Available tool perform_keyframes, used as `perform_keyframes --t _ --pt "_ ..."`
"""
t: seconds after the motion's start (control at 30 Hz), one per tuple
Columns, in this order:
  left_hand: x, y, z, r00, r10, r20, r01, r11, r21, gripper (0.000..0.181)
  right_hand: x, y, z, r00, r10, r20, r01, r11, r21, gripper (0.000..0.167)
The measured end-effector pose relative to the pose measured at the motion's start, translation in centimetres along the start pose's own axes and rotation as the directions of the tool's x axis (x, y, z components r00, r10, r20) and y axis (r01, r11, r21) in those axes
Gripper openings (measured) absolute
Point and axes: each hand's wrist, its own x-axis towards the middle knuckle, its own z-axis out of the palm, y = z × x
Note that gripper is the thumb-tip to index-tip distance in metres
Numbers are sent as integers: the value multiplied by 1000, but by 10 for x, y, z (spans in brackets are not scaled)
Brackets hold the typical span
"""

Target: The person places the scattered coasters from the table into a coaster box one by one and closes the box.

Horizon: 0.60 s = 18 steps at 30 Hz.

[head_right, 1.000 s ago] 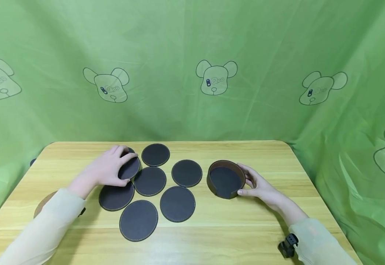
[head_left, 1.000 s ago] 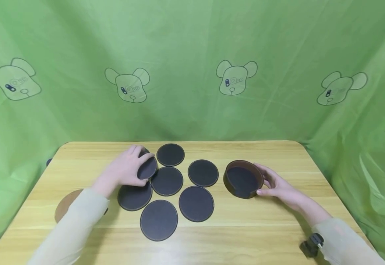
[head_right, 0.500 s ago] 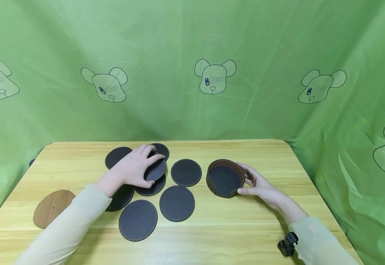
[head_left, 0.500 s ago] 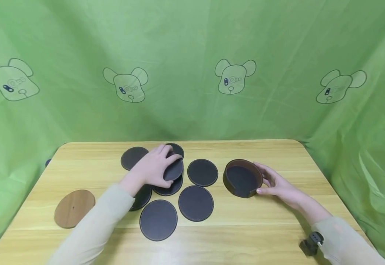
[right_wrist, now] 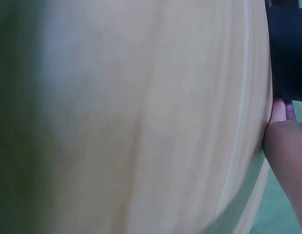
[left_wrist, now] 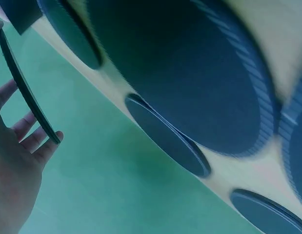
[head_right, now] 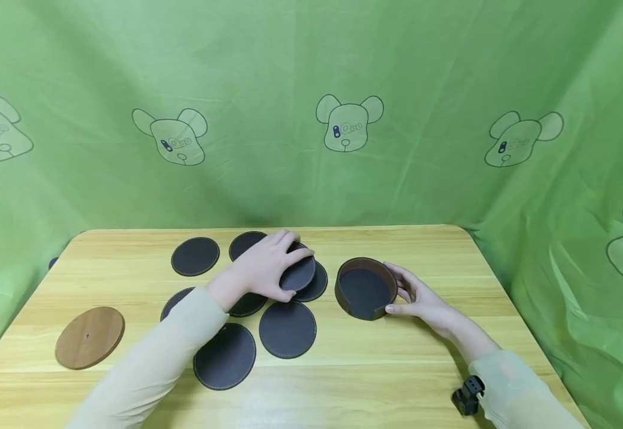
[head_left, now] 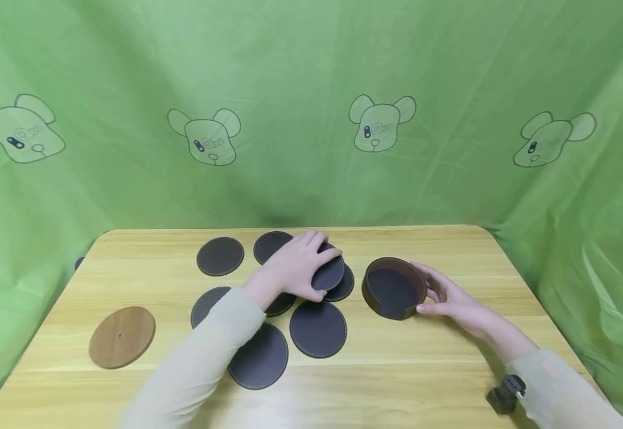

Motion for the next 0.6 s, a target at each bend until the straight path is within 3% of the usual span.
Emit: perform_keyframes --t 0.23,0.4,0.6 --pt "28 22 -1 999 36 13 -37 998 48 87 0 -3 0 1000 4 6 -4 1000 -7 93" --pt "47 38 2 999 39 31 -40 999 33 90 0 -3 1 1000 11 4 -11 1000 -12 92" --pt "66 62 8 999 36 -1 -36 999 25 91 1 -2 -1 1000 15 2 -15 1000 -25 92"
